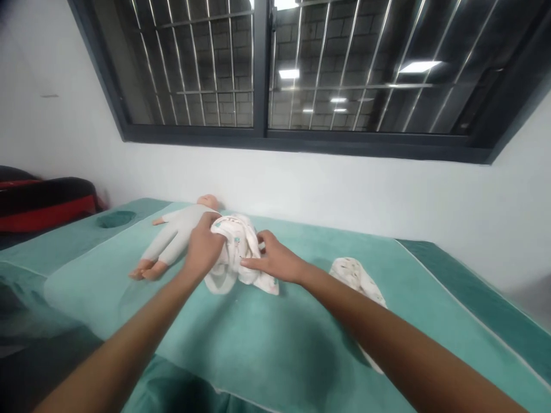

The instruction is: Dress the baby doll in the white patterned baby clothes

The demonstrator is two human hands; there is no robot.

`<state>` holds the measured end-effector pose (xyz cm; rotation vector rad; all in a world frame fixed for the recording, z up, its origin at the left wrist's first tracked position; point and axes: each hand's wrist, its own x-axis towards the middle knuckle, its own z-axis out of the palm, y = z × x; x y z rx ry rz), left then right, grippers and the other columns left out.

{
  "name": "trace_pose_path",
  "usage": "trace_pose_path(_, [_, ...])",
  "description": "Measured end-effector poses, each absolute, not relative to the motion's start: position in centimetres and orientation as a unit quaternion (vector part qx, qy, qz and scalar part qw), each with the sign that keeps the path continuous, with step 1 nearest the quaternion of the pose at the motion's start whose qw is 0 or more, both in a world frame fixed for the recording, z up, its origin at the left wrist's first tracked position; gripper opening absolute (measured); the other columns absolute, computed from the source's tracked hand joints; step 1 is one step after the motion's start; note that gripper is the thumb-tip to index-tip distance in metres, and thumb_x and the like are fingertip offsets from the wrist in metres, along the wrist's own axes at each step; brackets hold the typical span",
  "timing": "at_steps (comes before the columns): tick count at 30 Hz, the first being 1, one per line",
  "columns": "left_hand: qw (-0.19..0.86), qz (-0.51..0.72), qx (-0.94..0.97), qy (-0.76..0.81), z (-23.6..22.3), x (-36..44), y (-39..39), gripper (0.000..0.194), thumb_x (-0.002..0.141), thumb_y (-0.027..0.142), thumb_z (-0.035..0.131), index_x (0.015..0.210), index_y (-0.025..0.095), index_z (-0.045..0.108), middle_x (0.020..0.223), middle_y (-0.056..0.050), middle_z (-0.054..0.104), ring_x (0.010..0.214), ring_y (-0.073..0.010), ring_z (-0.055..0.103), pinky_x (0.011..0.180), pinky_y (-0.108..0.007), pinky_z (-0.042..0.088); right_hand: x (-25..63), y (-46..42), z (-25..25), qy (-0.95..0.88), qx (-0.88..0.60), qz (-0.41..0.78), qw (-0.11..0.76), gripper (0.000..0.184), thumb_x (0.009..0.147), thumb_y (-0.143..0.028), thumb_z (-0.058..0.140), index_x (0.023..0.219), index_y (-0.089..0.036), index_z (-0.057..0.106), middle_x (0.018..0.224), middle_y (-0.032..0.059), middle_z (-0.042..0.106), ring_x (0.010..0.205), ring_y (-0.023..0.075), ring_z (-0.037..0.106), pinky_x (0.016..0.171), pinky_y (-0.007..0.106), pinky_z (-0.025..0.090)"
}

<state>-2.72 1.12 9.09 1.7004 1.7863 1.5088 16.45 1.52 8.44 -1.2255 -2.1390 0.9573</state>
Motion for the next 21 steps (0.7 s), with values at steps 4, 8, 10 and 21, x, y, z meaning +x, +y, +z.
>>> trace_pose_path(4, [0.38,0.592,0.526,0.478,8.8,-2.2,-0.1,0.032,0.074,0.017,0.055,0.106,0.019,0.057,0.101,-0.005,0.066,0.092,-0.0209,0.063,0.076,-0.03,0.048,13.7,1.1,6.6,-0.719,-0.344,0.511,0.322,0.081,0.07,-0.047,0.078,0.137,-0.02,0.041,0.135,0.0104,0.052,0.121,0.0249,0.053,0.1,0.039,0.044])
trace_pose_path(8, [0.475,0.585,0.573,0.322,7.1,-3.6,-1.3,0.051,0.079,0.031,0.064,0.128,0.021,0.051,0.132,-0.01,0.055,0.122,-0.0269,0.053,0.1,-0.037,0.045,11.2,0.8,5.8,-0.596,-0.269,0.612,0.445,0.057,0.077,-0.033,0.072,0.13,-0.021,0.054,0.118,0.0061,0.065,0.109,0.0244,0.062,0.097,0.04,0.047])
trace_pose_path(10, [0.398,0.584,0.608,0.362,5.5,-4.5,-1.8,0.069,0.076,0.033,0.07,0.138,0.023,0.042,0.146,-0.01,0.042,0.136,-0.0278,0.039,0.111,-0.04,0.035,10.1,0.8,5.5,-0.527,-0.269,0.639,0.492,0.054,0.076,-0.028,0.071,0.128,-0.022,0.056,0.118,0.0052,0.067,0.107,0.0246,0.063,0.096,0.041,0.048])
trace_pose_path(21, [0.197,0.586,0.434,0.656,-5.5,-10.7,-7.3,0.051,0.076,0.028,0.06,0.125,0.023,0.048,0.127,-0.009,0.059,0.12,-0.0277,0.055,0.102,-0.044,0.046,2.9,-1.8,-0.6,-0.631,-0.183,0.713,0.244,0.061,0.081,-0.044,0.071,0.134,-0.021,0.052,0.131,0.0089,0.059,0.123,0.0244,0.054,0.107,0.042,0.039])
